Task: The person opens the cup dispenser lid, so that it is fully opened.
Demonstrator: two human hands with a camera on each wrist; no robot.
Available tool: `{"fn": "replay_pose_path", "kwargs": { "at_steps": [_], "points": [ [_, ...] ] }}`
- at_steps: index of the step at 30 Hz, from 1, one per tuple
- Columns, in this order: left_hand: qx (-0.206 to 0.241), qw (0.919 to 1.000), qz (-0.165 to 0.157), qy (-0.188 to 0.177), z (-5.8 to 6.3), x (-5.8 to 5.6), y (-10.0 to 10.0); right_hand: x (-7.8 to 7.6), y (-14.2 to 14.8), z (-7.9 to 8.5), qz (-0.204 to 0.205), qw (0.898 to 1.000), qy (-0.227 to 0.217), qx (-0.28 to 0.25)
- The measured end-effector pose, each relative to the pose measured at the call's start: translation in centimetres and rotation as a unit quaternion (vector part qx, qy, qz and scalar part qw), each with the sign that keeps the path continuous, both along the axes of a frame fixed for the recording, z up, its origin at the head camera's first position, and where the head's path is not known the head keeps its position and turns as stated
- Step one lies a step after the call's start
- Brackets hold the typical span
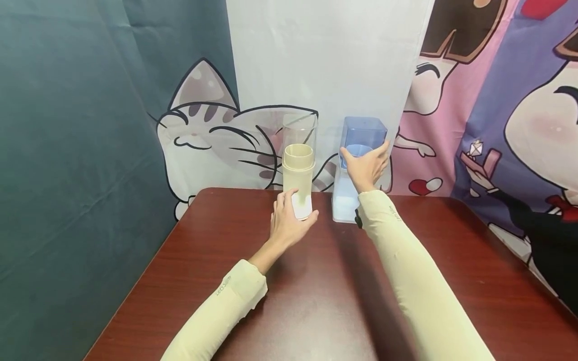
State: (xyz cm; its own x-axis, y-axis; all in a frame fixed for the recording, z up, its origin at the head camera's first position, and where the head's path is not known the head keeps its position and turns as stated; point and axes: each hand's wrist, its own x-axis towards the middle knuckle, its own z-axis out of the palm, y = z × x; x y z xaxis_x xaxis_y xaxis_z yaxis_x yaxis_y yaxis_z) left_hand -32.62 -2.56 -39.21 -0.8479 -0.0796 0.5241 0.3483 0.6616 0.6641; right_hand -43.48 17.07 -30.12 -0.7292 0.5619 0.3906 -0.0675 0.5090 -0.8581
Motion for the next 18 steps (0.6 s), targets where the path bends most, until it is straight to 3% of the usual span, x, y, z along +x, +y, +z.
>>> {"fn": "replay_pose_path", "kwargs": {
  "at_steps": [7,18],
  "points": [
    [0.009,1.0000,-0.001,0.001,0.00,-0.11,-0.03,-0.50,-0.62,0.02,-0.031,0.999,-0.012,0.000],
    [0.011,0.9999,-0.008,0.000,0.14,-0.03,0.32,-0.78,-0.37,-0.51,-0.045,0.999,0.005,0.023]
  ]
}}
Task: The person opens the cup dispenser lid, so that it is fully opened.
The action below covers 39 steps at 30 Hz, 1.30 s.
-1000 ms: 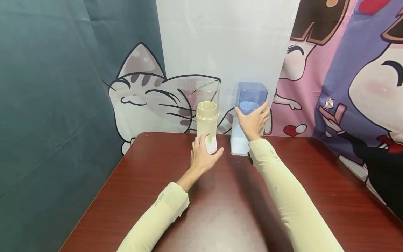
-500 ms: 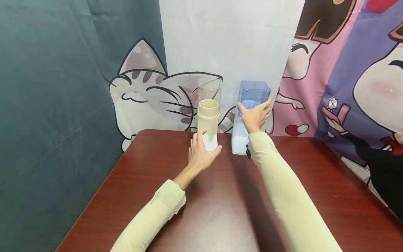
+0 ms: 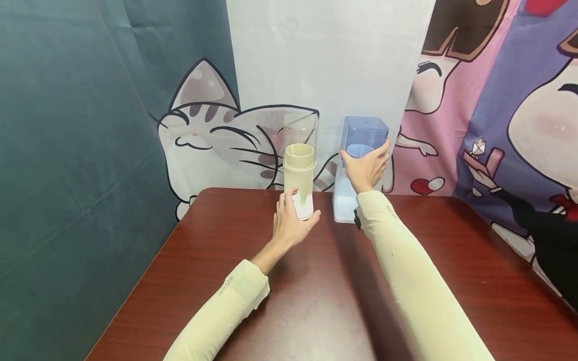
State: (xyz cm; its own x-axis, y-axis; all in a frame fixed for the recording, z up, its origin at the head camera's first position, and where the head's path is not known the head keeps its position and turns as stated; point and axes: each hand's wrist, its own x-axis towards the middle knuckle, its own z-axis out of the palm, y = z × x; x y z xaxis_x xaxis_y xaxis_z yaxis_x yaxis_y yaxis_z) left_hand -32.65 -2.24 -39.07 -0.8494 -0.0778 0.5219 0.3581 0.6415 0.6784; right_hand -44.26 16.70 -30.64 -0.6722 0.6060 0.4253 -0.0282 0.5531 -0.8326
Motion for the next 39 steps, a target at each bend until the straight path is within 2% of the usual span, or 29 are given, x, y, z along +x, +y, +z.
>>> {"fn": "replay_pose_path", "kwargs": {
  "at_steps": [8,22,27,35,39],
  "points": [
    [-0.020,0.9989,-0.012,-0.041,0.0,0.2,0.2,0.9,0.1,0.2,0.003,1.000,-0.006,-0.011],
    [0.006,0.9975,-0.040,-0.057,0.9,2.1,-0.2,2.8,0.6,-0.5,0.032,0.999,0.014,-0.011],
    [-0.006,0.9967,-0.055,-0.059,1.1,3.0,-0.5,3.6,0.7,-0.6,0.052,0.998,0.017,-0.014],
    [-0.013,0.9928,-0.090,-0.078,1.2,4.2,-0.8,5.6,1.3,-0.8,0.058,0.998,0.035,-0.002],
    [-0.016,0.9908,-0.095,-0.096,1.2,4.7,-1.1,6.9,1.3,-0.9,0.072,0.997,0.039,-0.002]
  ]
}}
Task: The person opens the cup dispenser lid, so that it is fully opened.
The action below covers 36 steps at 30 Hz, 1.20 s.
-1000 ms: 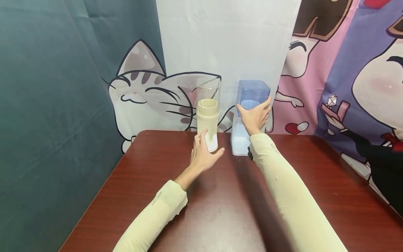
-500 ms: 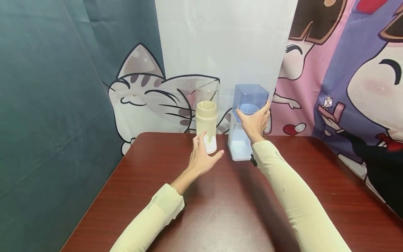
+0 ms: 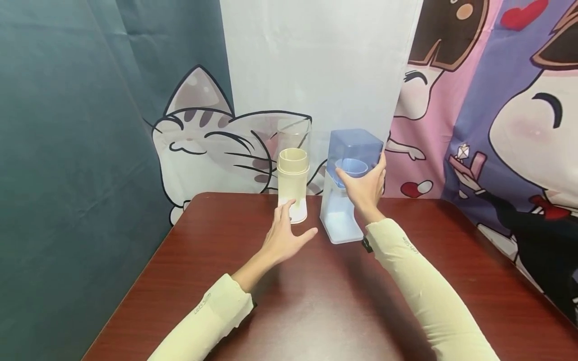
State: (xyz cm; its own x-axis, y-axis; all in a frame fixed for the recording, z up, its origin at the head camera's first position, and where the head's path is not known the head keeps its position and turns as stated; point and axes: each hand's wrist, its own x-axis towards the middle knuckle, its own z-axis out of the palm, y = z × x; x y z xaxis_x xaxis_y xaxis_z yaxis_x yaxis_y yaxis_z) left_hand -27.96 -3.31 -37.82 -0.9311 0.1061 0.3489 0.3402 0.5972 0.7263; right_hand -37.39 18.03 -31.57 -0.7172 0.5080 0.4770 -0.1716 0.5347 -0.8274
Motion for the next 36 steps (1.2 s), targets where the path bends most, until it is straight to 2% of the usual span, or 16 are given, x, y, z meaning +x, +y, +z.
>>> {"fn": "replay_pose_path", "kwargs": {
  "at_steps": [5,11,19,26,29,36],
  "points": [
    [-0.009,0.9997,-0.011,-0.018,0.1,0.3,-0.2,1.5,-0.1,-0.1,0.019,1.000,0.004,0.000],
    [0.009,0.9988,-0.042,-0.024,0.3,0.7,0.0,3.4,0.6,-0.3,0.039,0.999,0.015,0.014],
    [0.005,0.9966,-0.080,-0.017,0.2,1.1,-0.5,5.8,1.0,-0.4,0.079,0.996,0.036,0.027],
    [0.022,0.9931,-0.114,-0.012,0.3,1.3,-1.4,7.6,1.3,-0.5,0.140,0.988,0.051,0.030],
    [0.022,0.9926,-0.119,-0.008,0.6,1.3,-1.4,8.2,1.5,-0.6,0.166,0.984,0.063,0.033],
    [0.033,0.9877,-0.153,-0.010,1.4,2.2,-1.2,9.4,2.5,-0.9,0.207,0.974,0.066,0.056]
  ]
}}
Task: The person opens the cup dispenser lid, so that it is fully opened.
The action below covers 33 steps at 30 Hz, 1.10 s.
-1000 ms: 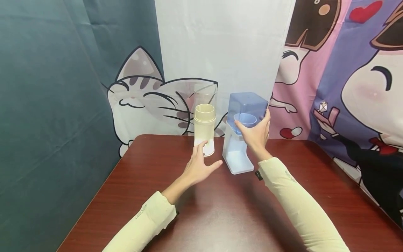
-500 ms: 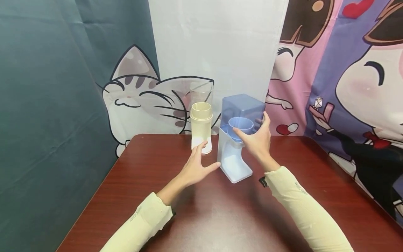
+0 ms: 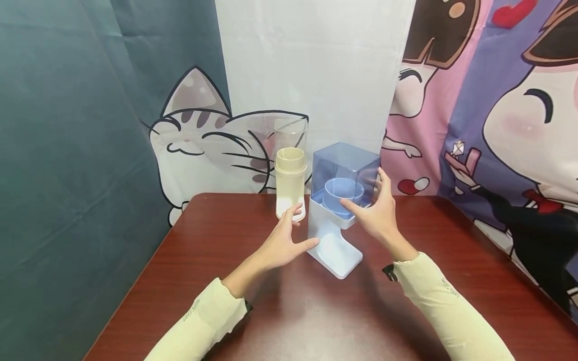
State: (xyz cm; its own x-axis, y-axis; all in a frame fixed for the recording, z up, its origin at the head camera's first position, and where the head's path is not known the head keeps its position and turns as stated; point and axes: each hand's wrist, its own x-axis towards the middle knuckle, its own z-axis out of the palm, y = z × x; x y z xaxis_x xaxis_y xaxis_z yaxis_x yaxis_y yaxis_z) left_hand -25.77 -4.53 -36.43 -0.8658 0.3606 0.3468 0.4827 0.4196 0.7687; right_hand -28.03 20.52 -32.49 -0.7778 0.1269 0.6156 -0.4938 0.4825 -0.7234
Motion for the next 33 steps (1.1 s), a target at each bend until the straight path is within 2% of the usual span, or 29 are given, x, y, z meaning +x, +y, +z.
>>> {"fn": "replay_pose_path", "kwargs": {
  "at_steps": [8,14,18,24,28,30,33],
  "points": [
    [0.015,0.9996,-0.024,-0.006,0.0,0.0,0.3,0.9,1.2,-0.3,0.080,0.997,0.017,0.010],
    [0.016,0.9994,-0.029,0.002,0.3,0.2,0.3,0.5,1.7,-0.7,0.162,0.986,0.036,0.003],
    [0.023,0.9993,-0.028,0.003,0.5,0.0,0.5,-0.2,2.1,-0.8,0.222,0.973,0.060,-0.025],
    [0.044,0.9984,-0.023,-0.029,0.0,-0.9,0.8,-1.5,2.6,-1.1,0.305,0.948,0.082,-0.048],
    [0.063,0.9964,-0.042,-0.039,-0.3,-1.8,1.1,-2.0,2.8,-1.2,0.342,0.933,0.088,-0.065],
    [0.067,0.9956,-0.054,-0.036,-0.5,-2.2,1.3,-2.3,2.9,-1.3,0.365,0.924,0.084,-0.078],
    [0.069,0.9948,-0.072,-0.022,-0.9,-2.9,1.4,-2.7,2.9,-1.4,0.384,0.915,0.080,-0.092]
  ]
}}
